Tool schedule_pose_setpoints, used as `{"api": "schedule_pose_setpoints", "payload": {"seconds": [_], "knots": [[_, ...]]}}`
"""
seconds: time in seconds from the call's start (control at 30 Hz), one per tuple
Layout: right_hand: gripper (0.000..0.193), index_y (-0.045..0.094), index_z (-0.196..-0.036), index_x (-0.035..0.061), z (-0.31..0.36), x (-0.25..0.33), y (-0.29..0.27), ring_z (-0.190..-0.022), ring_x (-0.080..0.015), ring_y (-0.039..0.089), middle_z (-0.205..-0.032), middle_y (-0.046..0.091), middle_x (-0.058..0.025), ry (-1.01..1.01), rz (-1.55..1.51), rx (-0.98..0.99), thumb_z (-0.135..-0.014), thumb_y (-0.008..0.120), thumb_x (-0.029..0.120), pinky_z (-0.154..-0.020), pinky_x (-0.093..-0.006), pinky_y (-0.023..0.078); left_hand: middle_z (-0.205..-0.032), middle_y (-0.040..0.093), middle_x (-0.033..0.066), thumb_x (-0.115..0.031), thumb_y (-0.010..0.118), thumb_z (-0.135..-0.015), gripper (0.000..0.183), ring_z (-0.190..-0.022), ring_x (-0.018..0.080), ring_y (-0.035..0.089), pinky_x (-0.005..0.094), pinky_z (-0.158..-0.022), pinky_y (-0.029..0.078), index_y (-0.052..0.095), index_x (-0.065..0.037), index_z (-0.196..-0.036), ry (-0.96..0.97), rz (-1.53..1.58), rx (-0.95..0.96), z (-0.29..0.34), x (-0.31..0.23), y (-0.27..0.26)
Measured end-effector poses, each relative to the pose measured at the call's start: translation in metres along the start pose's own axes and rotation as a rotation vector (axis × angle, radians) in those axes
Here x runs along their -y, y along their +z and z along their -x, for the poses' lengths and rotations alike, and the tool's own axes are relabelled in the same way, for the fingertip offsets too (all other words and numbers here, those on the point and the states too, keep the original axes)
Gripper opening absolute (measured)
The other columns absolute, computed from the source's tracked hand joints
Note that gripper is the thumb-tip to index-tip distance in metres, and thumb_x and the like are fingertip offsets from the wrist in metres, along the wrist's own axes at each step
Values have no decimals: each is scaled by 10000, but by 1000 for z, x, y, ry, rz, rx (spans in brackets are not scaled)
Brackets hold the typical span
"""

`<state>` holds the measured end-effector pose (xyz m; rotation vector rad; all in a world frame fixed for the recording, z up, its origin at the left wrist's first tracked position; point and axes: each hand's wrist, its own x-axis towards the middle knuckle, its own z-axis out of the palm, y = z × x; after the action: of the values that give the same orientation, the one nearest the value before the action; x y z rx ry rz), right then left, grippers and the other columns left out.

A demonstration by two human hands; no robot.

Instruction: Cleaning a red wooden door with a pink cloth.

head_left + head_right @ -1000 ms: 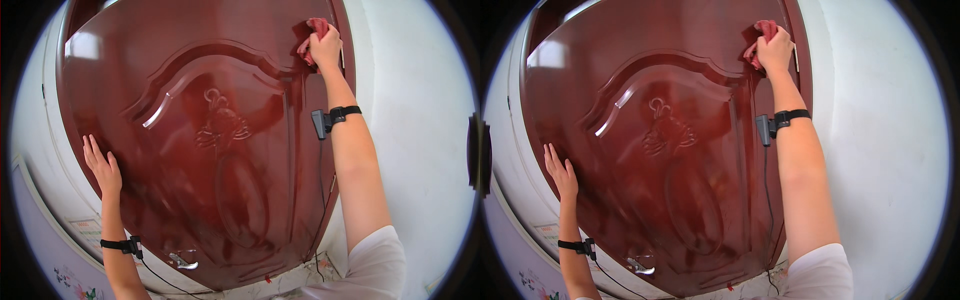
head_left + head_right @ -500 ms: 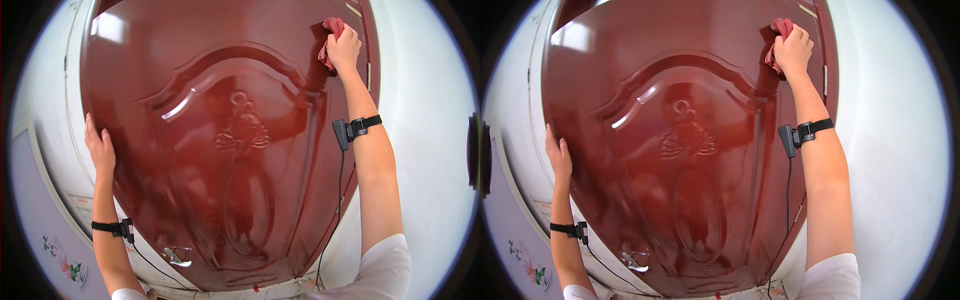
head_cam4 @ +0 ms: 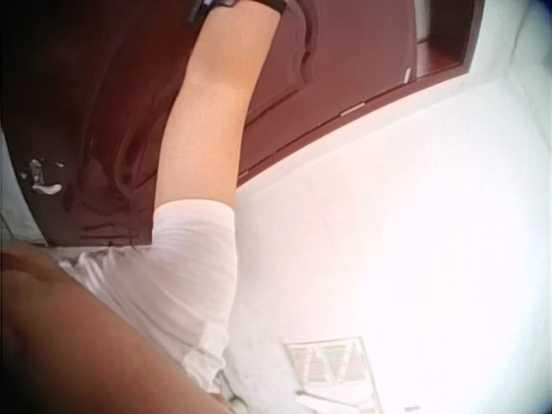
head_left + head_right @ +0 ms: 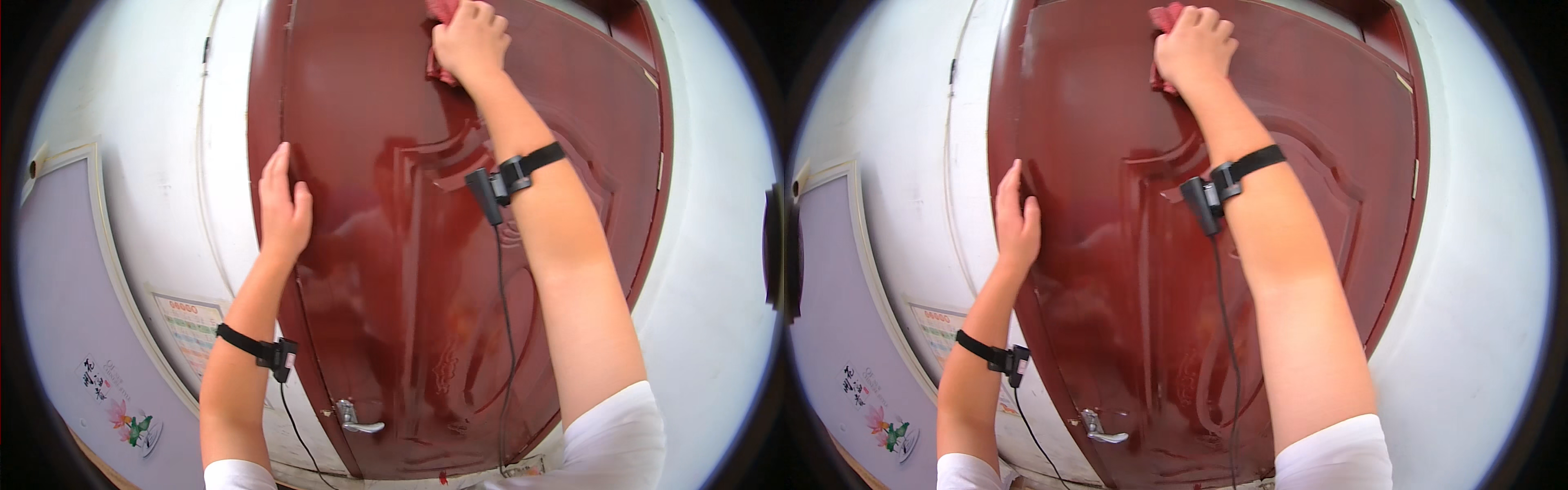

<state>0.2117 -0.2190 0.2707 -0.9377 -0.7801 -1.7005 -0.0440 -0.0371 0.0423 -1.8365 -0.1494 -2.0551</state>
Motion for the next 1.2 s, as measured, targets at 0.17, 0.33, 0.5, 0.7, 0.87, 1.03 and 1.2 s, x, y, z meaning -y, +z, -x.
{"api": "schedule_pose_setpoints", "payload": {"seconds": [0.17, 0.33, 0.5, 0.7, 0.87, 1.03, 1.2], "knots": [[491, 593, -1392, 14, -2, 126, 43, -1269, -411, 545, -1402, 586, -183, -41, -51, 114, -971, 630, 264, -1036, -573, 468, -1685, 380, 267, -83, 612, -948, 737, -1432, 456, 433, 525, -1214, 355, 398, -12, -1649, -57, 105, 35, 0, -8, 3], [427, 632, -1357, 31, 8, 206, 79, -1254, -349, 548, -1352, 614, -148, -150, -104, 69, -972, 638, 214, -1028, -525, 450, -1724, 290, 285, -93, 633, -940, 756, -1420, 469, 399, 544, -1212, 342, 378, -15, -1648, -139, 126, 97, 3, -18, 9], [411, 650, -1338, 54, -1, 209, 88, -1241, -335, 562, -1321, 633, -143, -185, -109, 95, -951, 668, 190, -1012, -499, 455, -1741, 256, 285, -83, 624, -927, 751, -1459, 471, 358, 554, -1218, 331, 378, -5, -1633, -189, 176, 138, 9, -24, 8], [355, 638, -1266, 84, -33, 161, 77, -1246, -346, 587, -1309, 636, -132, -176, -167, 72, -955, 652, 256, -998, -525, 515, -1754, 288, 224, -89, 619, -923, 712, -1488, 432, 357, 523, -1256, 300, 432, -29, -1608, -163, 111, 93, 13, -23, 7], [497, 613, -1375, 67, -47, 76, 43, -1338, -358, 554, -1404, 621, -158, -72, -11, 219, -952, 687, 317, -1088, -531, 491, -1684, 412, 192, -55, 592, -890, 600, -1503, 432, 335, 547, -1263, 292, 590, -34, -1490, -77, -108, -30, -5, -27, 0], [540, 575, -1422, 69, -53, -26, 17, -1363, -382, 539, -1447, 595, -167, -55, 77, 232, -962, 675, 335, -1113, -553, 480, -1735, 362, 175, -124, 591, -939, 647, -1559, 422, 327, 562, -1282, 270, 534, -50, -1580, -71, -196, 70, -22, -30, 20], [625, 493, -1557, 134, -56, -131, -16, -1425, -404, 509, -1533, 555, -166, -4, 113, 253, -976, 633, 318, -1163, -573, 459, -1777, 312, 160, -127, 584, -961, 707, -1620, 401, 291, 591, -1310, 199, 457, -98, -1656, 57, -302, 50, -36, -60, 51]]}}
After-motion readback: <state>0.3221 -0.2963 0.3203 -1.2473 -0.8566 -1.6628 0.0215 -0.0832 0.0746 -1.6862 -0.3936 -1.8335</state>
